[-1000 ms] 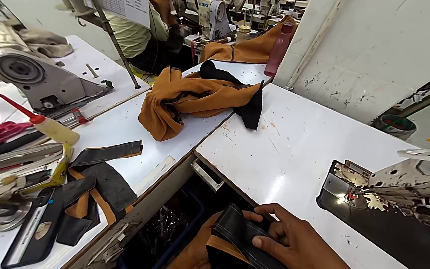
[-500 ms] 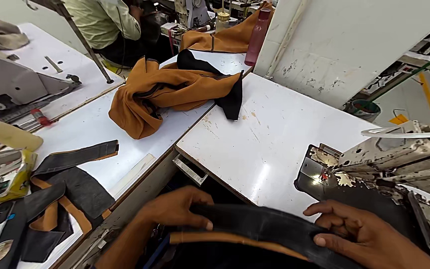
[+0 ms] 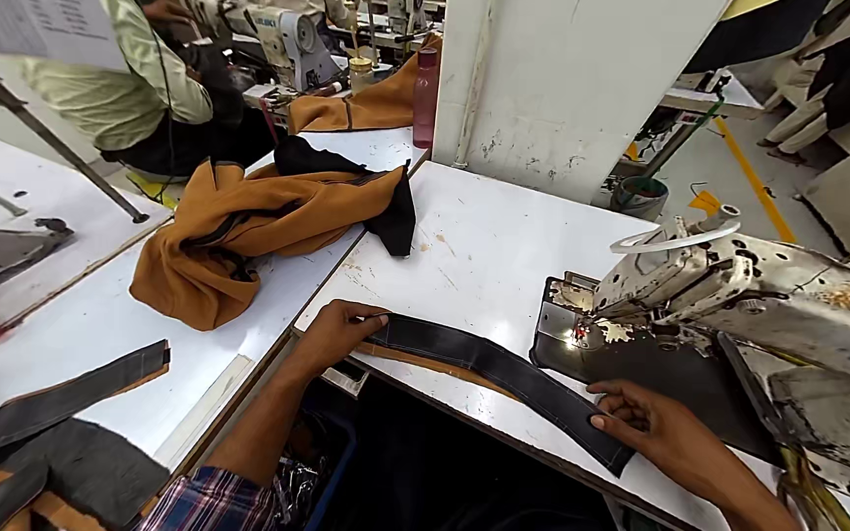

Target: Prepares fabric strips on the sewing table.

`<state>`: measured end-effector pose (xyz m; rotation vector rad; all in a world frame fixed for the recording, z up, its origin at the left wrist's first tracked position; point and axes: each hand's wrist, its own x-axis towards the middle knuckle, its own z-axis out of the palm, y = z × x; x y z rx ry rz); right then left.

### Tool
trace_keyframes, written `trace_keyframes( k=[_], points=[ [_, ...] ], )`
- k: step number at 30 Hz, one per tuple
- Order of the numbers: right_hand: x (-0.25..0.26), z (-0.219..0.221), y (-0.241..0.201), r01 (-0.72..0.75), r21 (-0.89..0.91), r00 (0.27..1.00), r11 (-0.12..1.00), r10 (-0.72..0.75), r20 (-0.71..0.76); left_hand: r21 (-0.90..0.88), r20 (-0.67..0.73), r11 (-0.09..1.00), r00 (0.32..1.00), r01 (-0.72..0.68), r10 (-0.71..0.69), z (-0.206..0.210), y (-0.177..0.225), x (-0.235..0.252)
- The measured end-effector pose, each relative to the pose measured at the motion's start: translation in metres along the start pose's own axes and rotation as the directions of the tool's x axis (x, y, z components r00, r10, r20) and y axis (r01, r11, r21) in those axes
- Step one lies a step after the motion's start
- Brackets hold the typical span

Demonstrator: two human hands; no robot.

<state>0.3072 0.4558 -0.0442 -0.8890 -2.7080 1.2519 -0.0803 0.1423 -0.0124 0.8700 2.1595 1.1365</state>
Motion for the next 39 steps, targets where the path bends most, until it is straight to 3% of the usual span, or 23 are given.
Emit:
trace_keyframes(
  k=[3, 5, 11, 18, 23, 27, 30, 32, 35, 39],
  points=[
    [-0.007, 0.008, 0.008, 0.020, 0.084, 0.997, 0.996, -0.013, -0.081, -0.216, 0.025, 0.973, 0.996, 0.084, -0.080, -0.005, 0.000, -0.002],
    [-0.007, 0.012, 0.009, 0.022, 0.094, 0.994, 0.995, -0.011, -0.113, -0.248, 0.041, 0.960, 0.991, 0.133, -0.126, -0.007, 0.000, -0.002],
    [-0.002, 0.012, 0.008, -0.001, 0.075, 0.992, 0.997, 0.010, -0.123, -0.158, 0.029, 0.976, 0.989, 0.148, -0.145, -0.011, -0.007, -0.001],
    [-0.004, 0.016, 0.002, -0.016, 0.064, 0.984, 0.998, 0.027, -0.175, -0.239, 0.024, 0.965, 0.994, 0.108, -0.105, -0.011, -0.017, -0.003],
    [-0.018, 0.014, -0.002, -0.038, 0.057, 0.990, 0.998, 0.046, -0.135, -0.269, 0.027, 0.959, 0.997, 0.083, -0.079, -0.013, -0.022, -0.002],
    [-0.027, 0.018, 0.004, -0.040, 0.047, 0.980, 0.998, 0.049, -0.192, -0.205, -0.023, 0.974, 0.994, 0.096, -0.103, -0.012, -0.019, -0.001],
    [-0.037, 0.018, -0.001, -0.026, 0.064, 0.994, 0.998, 0.033, -0.106, -0.106, -0.046, 0.989, 0.993, 0.101, -0.106, -0.016, -0.016, -0.004],
    [-0.046, 0.016, -0.008, 0.018, 0.198, 1.000, 0.980, -0.013, -0.024, -0.114, -0.024, 0.990, 0.996, 0.088, -0.091, -0.020, -0.015, -0.008],
    [-0.060, 0.015, -0.015, 0.140, 0.589, 0.990, 0.796, -0.111, -0.085, -0.302, 0.021, 0.952, 0.999, 0.047, -0.043, -0.028, -0.010, -0.021],
    [-0.076, 0.024, -0.029, 0.186, 0.951, 0.982, 0.245, -0.025, -0.186, -0.675, -0.032, 0.737, 0.996, 0.044, -0.089, -0.027, 0.007, -0.041]
  ],
)
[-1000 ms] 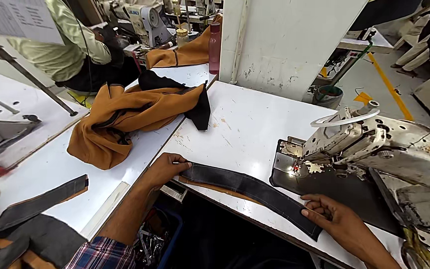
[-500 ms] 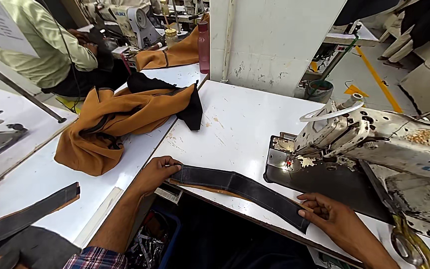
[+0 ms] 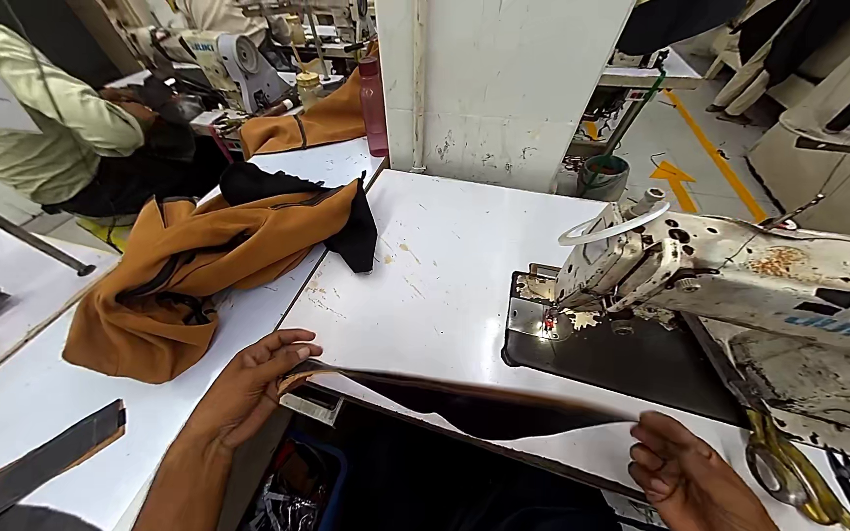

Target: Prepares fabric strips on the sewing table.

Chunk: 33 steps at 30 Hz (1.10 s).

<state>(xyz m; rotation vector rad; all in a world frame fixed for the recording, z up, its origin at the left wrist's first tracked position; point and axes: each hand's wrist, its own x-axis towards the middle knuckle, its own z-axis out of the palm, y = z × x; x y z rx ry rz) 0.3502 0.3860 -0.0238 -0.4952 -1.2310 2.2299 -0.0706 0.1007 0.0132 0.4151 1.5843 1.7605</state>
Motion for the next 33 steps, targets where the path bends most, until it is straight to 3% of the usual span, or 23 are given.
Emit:
trace_keyframes(
  k=[2, 4, 7, 10, 12, 14, 18, 26, 33],
  points=[
    [-0.003, 0.016, 0.001, 0.018, 0.148, 0.993, 0.989, 0.000, -0.120, -0.138, -0.065, 0.990, 0.998, 0.014, -0.023, 0.005, -0.001, -0.005],
    [0.000, 0.028, 0.006, 0.011, -0.021, 0.947, 1.000, -0.017, -0.320, -0.182, -0.094, 0.983, 0.995, 0.019, -0.037, 0.009, -0.005, -0.004],
    [0.009, 0.031, 0.019, -0.086, -0.365, 0.849, 0.927, -0.124, -0.513, -0.067, -0.106, 0.998, 0.994, 0.002, -0.009, 0.014, -0.014, -0.001],
    [0.018, 0.017, 0.030, -0.073, -0.632, 0.840, 0.772, -0.294, -0.457, 0.148, -0.174, 0.989, 0.984, -0.005, 0.031, 0.024, -0.015, 0.003],
    [0.022, 0.006, 0.036, -0.123, -0.782, 0.846, 0.611, -0.348, -0.405, 0.244, -0.205, 0.970, 0.977, -0.011, 0.063, 0.026, -0.017, 0.007],
    [0.025, -0.003, 0.040, -0.168, -0.868, 0.869, 0.467, -0.346, -0.354, 0.342, -0.214, 0.940, 0.973, -0.006, 0.084, 0.024, -0.021, 0.015],
    [0.028, -0.009, 0.042, -0.187, -0.927, 0.916, 0.326, -0.283, -0.285, 0.479, -0.198, 0.878, 0.975, 0.002, 0.106, 0.019, -0.032, 0.031],
    [0.026, -0.010, 0.039, -0.178, -0.940, 0.927, 0.290, -0.269, -0.259, 0.596, -0.227, 0.803, 0.961, 0.006, 0.161, 0.019, -0.039, 0.037],
    [0.024, -0.007, 0.038, -0.197, -0.898, 0.920, 0.393, -0.241, -0.308, 0.719, -0.280, 0.694, 0.923, 0.020, 0.263, 0.017, -0.041, 0.038]
  ],
)
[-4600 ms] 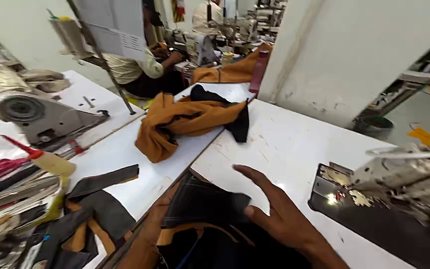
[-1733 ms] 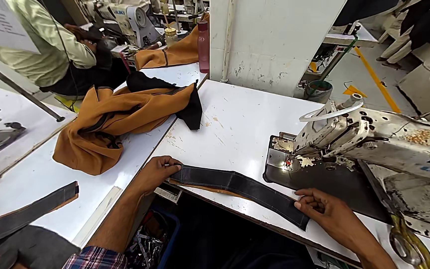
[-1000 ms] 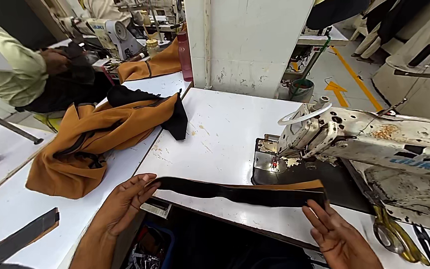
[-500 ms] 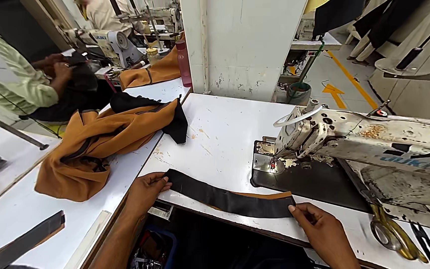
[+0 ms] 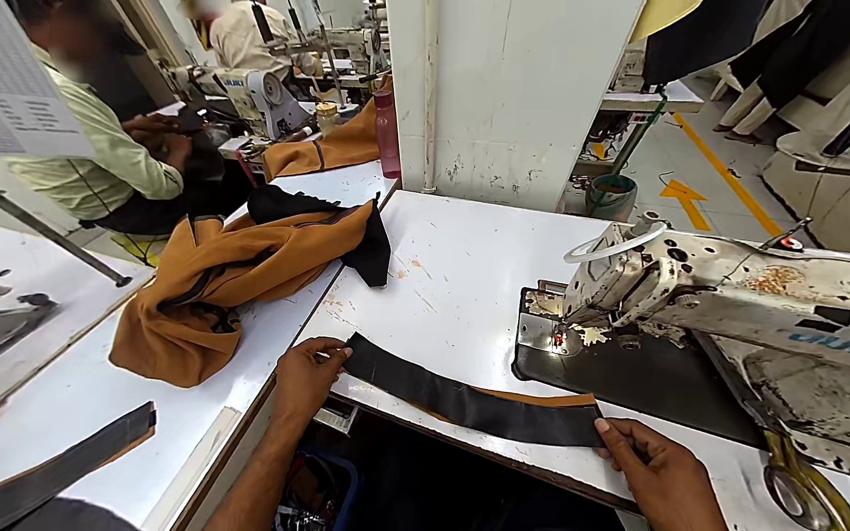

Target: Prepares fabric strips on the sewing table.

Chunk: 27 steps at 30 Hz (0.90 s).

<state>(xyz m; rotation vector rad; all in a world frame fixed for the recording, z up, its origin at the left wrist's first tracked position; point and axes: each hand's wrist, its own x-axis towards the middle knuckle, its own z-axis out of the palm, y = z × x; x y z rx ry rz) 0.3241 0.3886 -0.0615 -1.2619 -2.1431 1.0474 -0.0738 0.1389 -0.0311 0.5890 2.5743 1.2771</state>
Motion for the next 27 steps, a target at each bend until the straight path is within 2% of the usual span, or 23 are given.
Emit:
trace_keyframes(
  k=[6, 9, 14, 21, 23, 27],
  points=[
    [-0.003, 0.001, -0.003, -0.027, 0.036, 1.000, 0.999, 0.027, -0.006, 0.126, -0.033, 0.983, 0.990, -0.130, 0.135, -0.003, -0.004, 0.002],
    [-0.003, 0.002, -0.003, -0.012, 0.079, 1.000, 0.997, 0.014, -0.015, 0.130, 0.009, 0.975, 0.983, -0.182, 0.183, -0.004, -0.008, 0.005],
    [-0.004, 0.002, -0.001, -0.005, 0.101, 0.999, 0.995, 0.008, -0.031, 0.159, 0.065, 0.967, 0.979, -0.201, 0.193, -0.004, -0.009, 0.007],
    [-0.003, 0.003, -0.001, 0.034, -0.045, 0.999, 0.998, -0.035, -0.025, 0.268, 0.138, 0.956, 0.986, -0.123, 0.088, -0.004, 0.007, 0.008],
    [-0.004, 0.004, -0.002, 0.052, -0.068, 0.998, 0.996, -0.054, -0.028, 0.272, 0.136, 0.953, 0.986, -0.133, 0.099, -0.001, 0.009, 0.008],
    [-0.008, 0.004, -0.006, 0.061, 0.046, 0.995, 0.997, -0.057, -0.077, 0.211, 0.065, 0.966, 0.989, -0.147, 0.136, -0.001, 0.009, 0.007]
  ],
)
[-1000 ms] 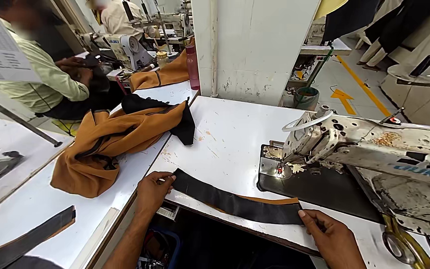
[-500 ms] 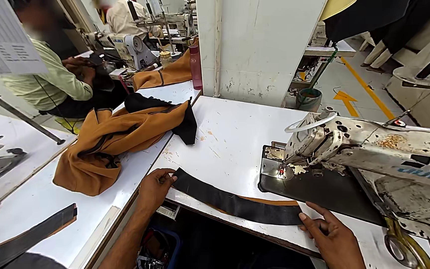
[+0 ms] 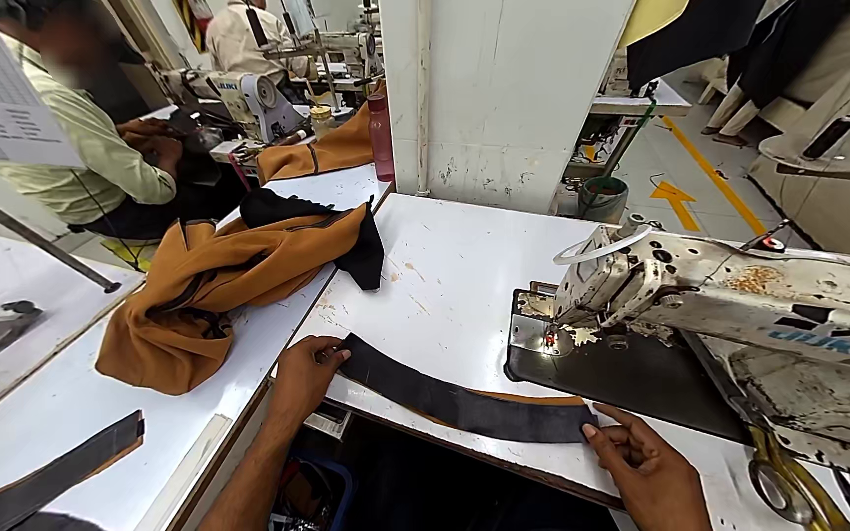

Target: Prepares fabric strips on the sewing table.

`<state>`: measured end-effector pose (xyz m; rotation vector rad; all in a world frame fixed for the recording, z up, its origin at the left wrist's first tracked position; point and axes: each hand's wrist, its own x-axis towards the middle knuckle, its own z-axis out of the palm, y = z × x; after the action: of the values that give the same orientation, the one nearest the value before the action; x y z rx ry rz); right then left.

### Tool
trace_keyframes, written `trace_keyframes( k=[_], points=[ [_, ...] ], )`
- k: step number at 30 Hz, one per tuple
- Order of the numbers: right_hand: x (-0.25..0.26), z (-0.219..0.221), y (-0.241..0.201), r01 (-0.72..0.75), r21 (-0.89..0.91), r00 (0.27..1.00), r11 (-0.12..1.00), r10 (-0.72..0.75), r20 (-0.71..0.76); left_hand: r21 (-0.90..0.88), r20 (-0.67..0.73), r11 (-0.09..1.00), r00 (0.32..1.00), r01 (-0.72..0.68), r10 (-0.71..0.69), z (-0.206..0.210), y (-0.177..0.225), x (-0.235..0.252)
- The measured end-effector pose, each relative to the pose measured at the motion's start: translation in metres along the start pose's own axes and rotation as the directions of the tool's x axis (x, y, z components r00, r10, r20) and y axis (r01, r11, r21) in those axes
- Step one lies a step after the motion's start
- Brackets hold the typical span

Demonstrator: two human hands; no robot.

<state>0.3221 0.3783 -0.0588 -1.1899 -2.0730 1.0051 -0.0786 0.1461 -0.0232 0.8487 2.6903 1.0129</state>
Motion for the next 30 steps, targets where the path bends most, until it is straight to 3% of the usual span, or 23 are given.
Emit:
trace_keyframes(
  k=[3, 10, 19, 22, 25, 28, 30],
  points=[
    [-0.006, -0.005, -0.005, 0.010, 0.078, 0.999, 0.997, -0.006, -0.046, -0.032, -0.052, 0.999, 0.999, 0.003, -0.004, -0.004, -0.001, -0.001],
    [-0.012, -0.007, -0.007, 0.012, 0.030, 0.999, 0.999, -0.011, -0.046, -0.095, -0.037, 0.995, 0.999, 0.019, -0.022, -0.006, -0.009, 0.001],
    [0.012, 0.007, -0.003, 0.049, -0.392, 0.998, 0.918, -0.031, 0.052, -0.057, 0.138, 0.997, 0.990, 0.049, -0.041, -0.004, -0.009, 0.007],
    [0.017, 0.005, -0.008, 0.037, -0.334, 0.998, 0.942, -0.018, 0.059, -0.068, 0.116, 0.996, 0.992, 0.049, -0.041, -0.007, -0.009, 0.007],
    [0.014, 0.006, -0.008, 0.027, -0.169, 0.999, 0.985, -0.020, 0.043, -0.251, 0.073, 0.967, 0.997, 0.044, -0.026, -0.010, -0.008, 0.004],
    [0.008, 0.007, -0.011, 0.228, 0.114, 0.973, 0.967, -0.222, -0.063, -0.547, 0.022, 0.837, 0.999, -0.015, 0.032, -0.014, -0.008, 0.001],
    [0.009, 0.008, -0.009, 0.373, 0.187, 0.926, 0.909, -0.355, -0.125, -0.682, -0.023, 0.729, 0.998, -0.064, 0.066, -0.015, -0.010, 0.001]
  ],
)
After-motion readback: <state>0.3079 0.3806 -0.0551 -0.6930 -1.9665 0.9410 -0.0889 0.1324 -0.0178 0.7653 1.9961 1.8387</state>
